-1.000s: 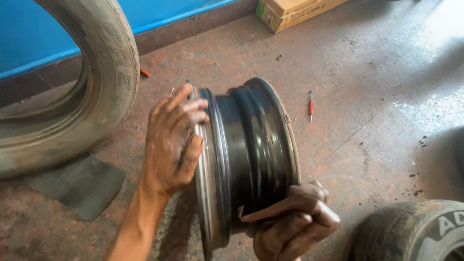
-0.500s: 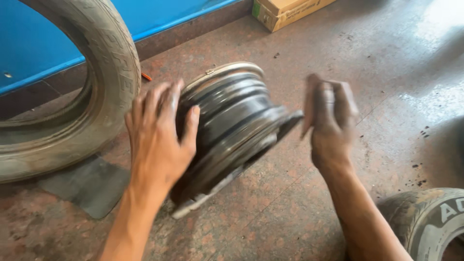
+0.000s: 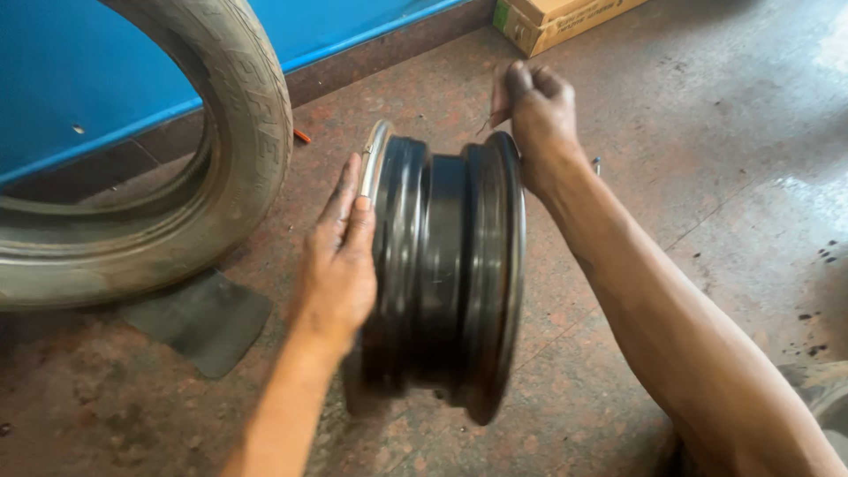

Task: The person scrubs the rim of a metal wheel with a small abrasive tool, rotating the wheel to clean the entire circumference. They then place the wheel on the floor and continue scrubbing the outer edge of the rim.

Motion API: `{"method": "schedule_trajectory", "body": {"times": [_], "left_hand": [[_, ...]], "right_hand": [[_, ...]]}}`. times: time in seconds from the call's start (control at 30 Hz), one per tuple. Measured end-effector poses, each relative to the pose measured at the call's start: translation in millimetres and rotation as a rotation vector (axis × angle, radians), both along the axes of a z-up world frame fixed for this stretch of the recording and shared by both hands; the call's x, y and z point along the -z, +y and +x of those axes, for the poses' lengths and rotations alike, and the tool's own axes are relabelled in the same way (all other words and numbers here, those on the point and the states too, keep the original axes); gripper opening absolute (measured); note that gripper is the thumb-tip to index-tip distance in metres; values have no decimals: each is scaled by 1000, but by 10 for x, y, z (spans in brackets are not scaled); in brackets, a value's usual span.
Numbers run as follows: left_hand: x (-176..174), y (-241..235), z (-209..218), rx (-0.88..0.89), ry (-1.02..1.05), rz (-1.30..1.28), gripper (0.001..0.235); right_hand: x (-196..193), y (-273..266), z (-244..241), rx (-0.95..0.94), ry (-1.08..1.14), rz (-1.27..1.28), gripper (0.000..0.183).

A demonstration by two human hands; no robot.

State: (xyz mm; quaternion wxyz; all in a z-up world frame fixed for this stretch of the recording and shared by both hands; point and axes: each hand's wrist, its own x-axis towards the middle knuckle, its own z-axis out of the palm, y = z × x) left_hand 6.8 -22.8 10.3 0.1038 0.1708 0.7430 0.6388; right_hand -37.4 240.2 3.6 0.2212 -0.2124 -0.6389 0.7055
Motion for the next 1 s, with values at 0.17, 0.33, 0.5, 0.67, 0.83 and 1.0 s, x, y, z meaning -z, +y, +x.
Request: {"method": "schedule_trajectory", "body": {"times": [0.17, 0.33, 0.5, 0.67, 0.83, 1.0], "left_hand": [[-73, 164, 10, -103, -209, 54, 61], [139, 189, -312, -116, 164, -143, 58], [205, 152, -235, -132, 220, -112, 60], [148, 3, 252, -141, 235, -121, 60], [89, -55, 253, -151, 261, -206, 54], [147, 51, 122, -200, 294, -51, 46]], "right_hand": [[-440, -379, 842, -44, 171, 395, 18], [-478, -1270, 1219, -126, -166, 840, 14], [-169, -1619, 1388, -100, 66, 1142, 17], [60, -1322, 693, -77, 47, 1367, 17], [-89, -1151, 180, -205, -65, 1315, 23], [34, -1421, 1091, -83, 166, 1313, 19]]}}
